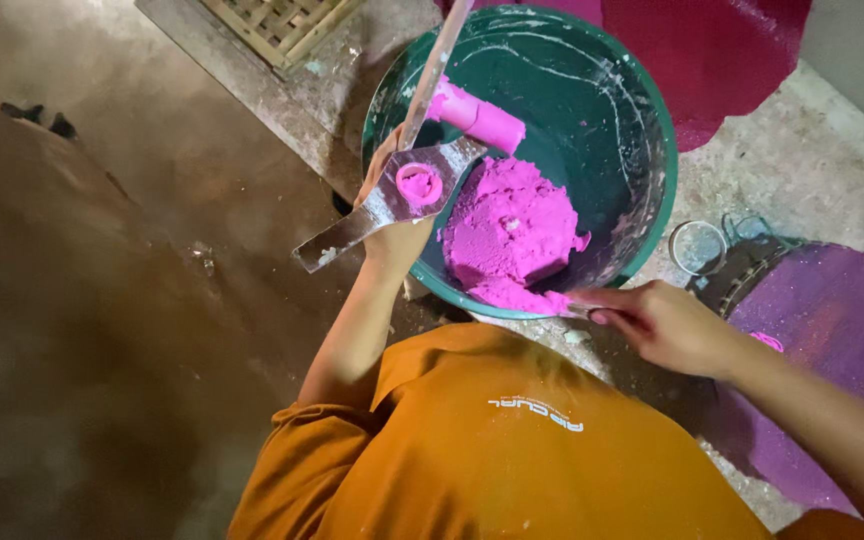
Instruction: The person scoops bright pink paste from a large green basin into a metal extruder gun, then squeezes the paste in spiral rosettes onto round boards laid on the work table, refilling the gun and moving between boards to add more rosettes.
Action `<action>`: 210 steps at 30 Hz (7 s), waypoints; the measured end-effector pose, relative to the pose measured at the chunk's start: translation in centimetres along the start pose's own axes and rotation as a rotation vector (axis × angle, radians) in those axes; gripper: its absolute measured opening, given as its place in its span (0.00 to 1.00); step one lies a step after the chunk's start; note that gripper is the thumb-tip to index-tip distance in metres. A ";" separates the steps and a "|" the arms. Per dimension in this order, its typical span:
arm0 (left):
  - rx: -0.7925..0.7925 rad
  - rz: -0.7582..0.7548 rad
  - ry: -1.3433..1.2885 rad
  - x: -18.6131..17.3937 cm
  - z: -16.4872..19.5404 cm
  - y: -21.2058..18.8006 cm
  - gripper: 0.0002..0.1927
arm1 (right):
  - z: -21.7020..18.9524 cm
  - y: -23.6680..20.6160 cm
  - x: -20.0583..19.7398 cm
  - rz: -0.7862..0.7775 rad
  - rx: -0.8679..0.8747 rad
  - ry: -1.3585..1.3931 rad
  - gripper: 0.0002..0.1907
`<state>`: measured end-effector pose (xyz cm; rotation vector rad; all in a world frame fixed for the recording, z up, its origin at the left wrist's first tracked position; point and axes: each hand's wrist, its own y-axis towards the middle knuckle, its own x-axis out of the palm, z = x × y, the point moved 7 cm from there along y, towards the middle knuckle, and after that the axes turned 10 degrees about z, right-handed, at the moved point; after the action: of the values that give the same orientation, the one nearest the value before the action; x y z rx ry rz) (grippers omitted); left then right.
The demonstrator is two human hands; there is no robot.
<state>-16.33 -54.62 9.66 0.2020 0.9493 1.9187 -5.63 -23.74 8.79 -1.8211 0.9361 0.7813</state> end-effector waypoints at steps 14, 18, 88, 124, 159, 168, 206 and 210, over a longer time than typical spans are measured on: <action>0.227 -0.472 -0.114 4.3 8.3 -0.5 0.27 | -9.0 2.0 -12.9 0.256 -0.069 -0.553 0.13; -0.003 -0.562 -0.259 5.6 6.6 -2.0 0.32 | -15.6 0.2 -10.1 0.622 -0.621 -0.812 0.09; -0.896 -0.167 -0.572 3.8 -4.9 2.7 0.13 | -9.5 5.8 -7.3 0.702 -0.549 0.298 0.28; -0.109 -1.430 -0.814 30.5 31.4 -22.5 0.39 | 14.9 -34.6 5.5 0.680 0.184 1.416 0.40; -1.290 -1.183 -2.104 34.0 34.2 -24.3 0.18 | 24.7 -33.7 9.0 0.082 0.657 1.394 0.43; -1.421 -1.003 -2.279 39.3 29.8 -25.4 0.13 | 27.5 -29.3 8.9 0.231 0.731 1.012 0.44; -1.112 -1.477 -0.667 40.3 19.6 -37.2 0.30 | 30.1 -28.4 5.8 0.506 0.717 0.889 0.32; -0.076 -1.273 -0.627 34.5 22.8 -32.1 0.31 | 30.9 -28.5 6.3 0.598 0.631 0.957 0.32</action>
<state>-1.53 -6.65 -5.11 0.0914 0.3648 0.6274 18.13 11.23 4.32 -1.2872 2.1138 -0.1596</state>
